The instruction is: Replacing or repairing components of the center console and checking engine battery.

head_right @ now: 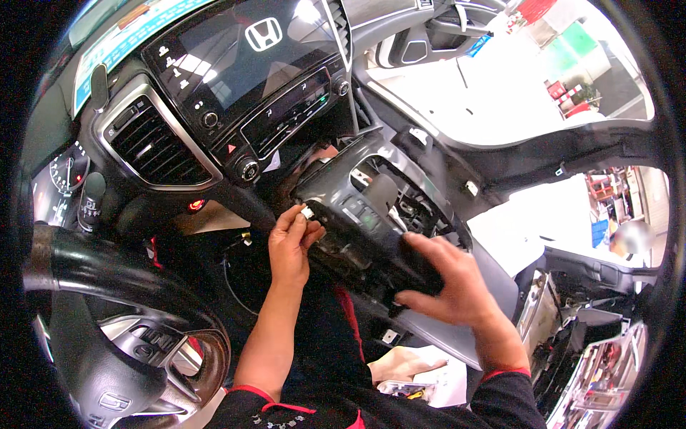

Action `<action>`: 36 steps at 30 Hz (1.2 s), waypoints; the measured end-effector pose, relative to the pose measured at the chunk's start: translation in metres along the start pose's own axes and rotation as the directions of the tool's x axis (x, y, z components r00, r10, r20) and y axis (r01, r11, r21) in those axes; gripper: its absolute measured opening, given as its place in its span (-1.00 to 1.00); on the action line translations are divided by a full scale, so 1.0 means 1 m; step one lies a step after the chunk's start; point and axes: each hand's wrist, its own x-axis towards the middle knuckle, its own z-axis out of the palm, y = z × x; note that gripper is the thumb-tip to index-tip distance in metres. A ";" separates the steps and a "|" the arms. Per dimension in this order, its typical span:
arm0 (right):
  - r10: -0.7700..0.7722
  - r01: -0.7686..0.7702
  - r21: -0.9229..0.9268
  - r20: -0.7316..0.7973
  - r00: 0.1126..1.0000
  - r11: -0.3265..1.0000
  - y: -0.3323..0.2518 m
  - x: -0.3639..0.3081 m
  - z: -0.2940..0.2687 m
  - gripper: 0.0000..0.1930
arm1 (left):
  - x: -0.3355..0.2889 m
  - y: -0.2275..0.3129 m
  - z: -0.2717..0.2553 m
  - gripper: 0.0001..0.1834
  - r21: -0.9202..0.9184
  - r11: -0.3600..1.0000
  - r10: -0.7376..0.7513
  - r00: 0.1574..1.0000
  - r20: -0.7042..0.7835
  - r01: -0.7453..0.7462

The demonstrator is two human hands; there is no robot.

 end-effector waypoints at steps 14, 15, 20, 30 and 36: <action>-0.072 0.072 -0.196 0.006 0.997 0.978 -0.018 0.022 0.052 -0.25 | 0.007 -0.005 -0.014 -0.66 -0.161 0.987 -0.021 0.999 0.037 0.027; -0.072 0.070 -0.181 -0.007 0.997 0.981 -0.017 0.023 0.049 -0.25 | 0.005 -0.004 -0.014 -0.66 -0.157 0.987 -0.020 0.999 0.031 0.025; -0.069 0.073 -0.244 0.027 0.997 0.967 -0.022 0.037 0.052 -0.21 | 0.000 0.008 -0.004 -0.61 -0.069 0.996 -0.048 0.987 0.152 0.059; -0.090 0.098 -0.301 0.043 0.995 0.949 -0.033 0.042 0.067 -0.19 | -0.005 0.006 -0.014 -0.66 -0.023 1.000 0.027 0.959 0.283 -0.021; -0.115 0.116 -0.305 0.023 0.993 0.945 -0.025 0.040 0.070 -0.19 | -0.005 0.004 -0.006 -0.68 -0.212 0.970 -0.081 0.982 0.172 0.117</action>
